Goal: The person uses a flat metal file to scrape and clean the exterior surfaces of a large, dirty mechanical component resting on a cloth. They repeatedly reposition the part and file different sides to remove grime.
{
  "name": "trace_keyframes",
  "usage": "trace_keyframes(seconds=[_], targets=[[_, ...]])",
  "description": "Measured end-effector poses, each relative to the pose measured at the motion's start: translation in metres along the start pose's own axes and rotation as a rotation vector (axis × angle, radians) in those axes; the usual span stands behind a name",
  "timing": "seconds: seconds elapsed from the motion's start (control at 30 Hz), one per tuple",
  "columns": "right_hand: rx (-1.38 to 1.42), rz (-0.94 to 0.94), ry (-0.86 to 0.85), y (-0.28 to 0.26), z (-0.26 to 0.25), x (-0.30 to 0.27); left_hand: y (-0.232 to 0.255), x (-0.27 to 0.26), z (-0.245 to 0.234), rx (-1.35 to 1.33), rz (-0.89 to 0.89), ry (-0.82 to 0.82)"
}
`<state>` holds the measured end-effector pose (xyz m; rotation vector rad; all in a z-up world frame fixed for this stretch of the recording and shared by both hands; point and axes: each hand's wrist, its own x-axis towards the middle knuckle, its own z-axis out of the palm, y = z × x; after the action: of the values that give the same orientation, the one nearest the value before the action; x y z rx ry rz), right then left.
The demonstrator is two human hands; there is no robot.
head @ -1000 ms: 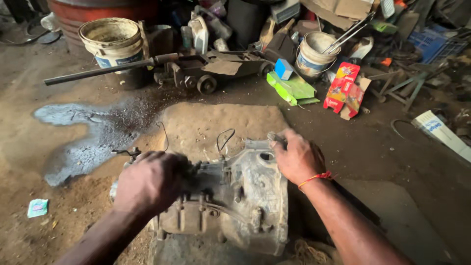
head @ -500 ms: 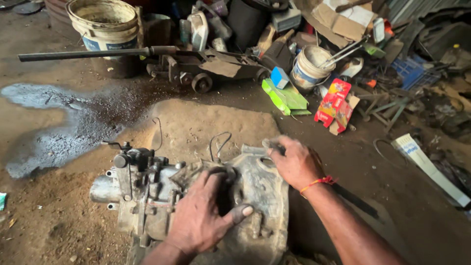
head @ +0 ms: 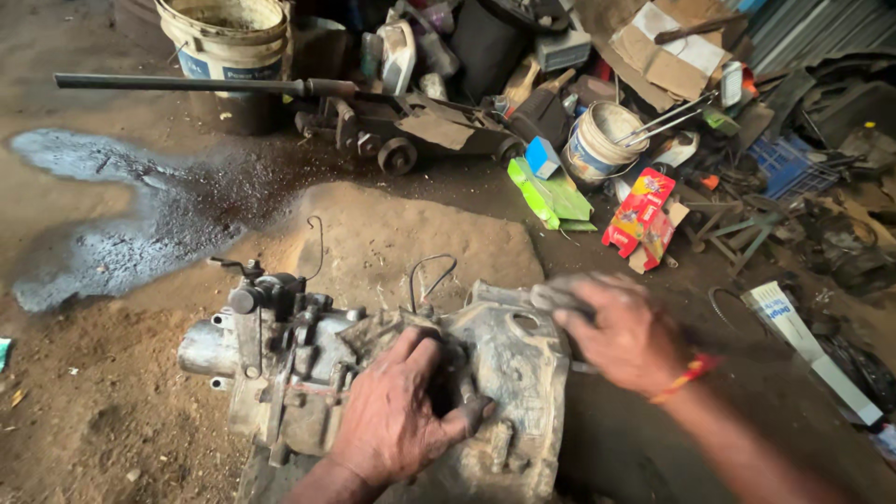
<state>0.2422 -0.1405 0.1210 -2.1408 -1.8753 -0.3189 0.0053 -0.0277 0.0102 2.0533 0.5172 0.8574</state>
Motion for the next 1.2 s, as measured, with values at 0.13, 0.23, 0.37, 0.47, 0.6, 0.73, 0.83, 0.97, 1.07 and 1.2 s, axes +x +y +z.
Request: trace_keyframes(seconds=[0.13, 0.23, 0.37, 0.47, 0.6, 0.73, 0.83, 0.97, 1.07, 1.2], targets=[[-0.147, -0.218, -0.142, 0.005, -0.029, 0.002, 0.001, 0.005, 0.002, -0.012, -0.062, -0.004], [-0.204, -0.244, -0.221, 0.0, -0.042, 0.009, -0.001, 0.002, 0.002, 0.0, -0.076, -0.021], [-0.256, -0.34, -0.304, -0.016, -0.037, 0.029, -0.001, -0.004, 0.004, 0.008, -0.004, 0.026], [-0.254, -0.458, -0.34, -0.029, -0.029, 0.038, -0.001, -0.007, 0.003, -0.009, -0.003, 0.007], [-0.32, -0.51, -0.374, -0.039, -0.021, 0.044, -0.002, -0.007, 0.002, -0.004, 0.003, -0.001], [-0.338, -0.48, -0.425, -0.035, -0.022, 0.037, -0.001, -0.005, 0.002, -0.003, -0.017, 0.003], [-0.343, -0.522, -0.43, -0.026, -0.027, 0.027, -0.002, -0.004, 0.002, 0.004, -0.023, 0.004], [-0.38, -0.605, -0.44, -0.016, -0.036, 0.025, -0.002, -0.005, 0.003, -0.016, -0.012, 0.02], [-0.396, -0.664, -0.418, -0.017, -0.027, 0.027, -0.001, -0.005, 0.005, -0.009, 0.008, 0.036], [-0.363, -0.775, -0.297, -0.017, -0.022, 0.031, 0.001, -0.006, 0.004, 0.007, -0.034, 0.012]])
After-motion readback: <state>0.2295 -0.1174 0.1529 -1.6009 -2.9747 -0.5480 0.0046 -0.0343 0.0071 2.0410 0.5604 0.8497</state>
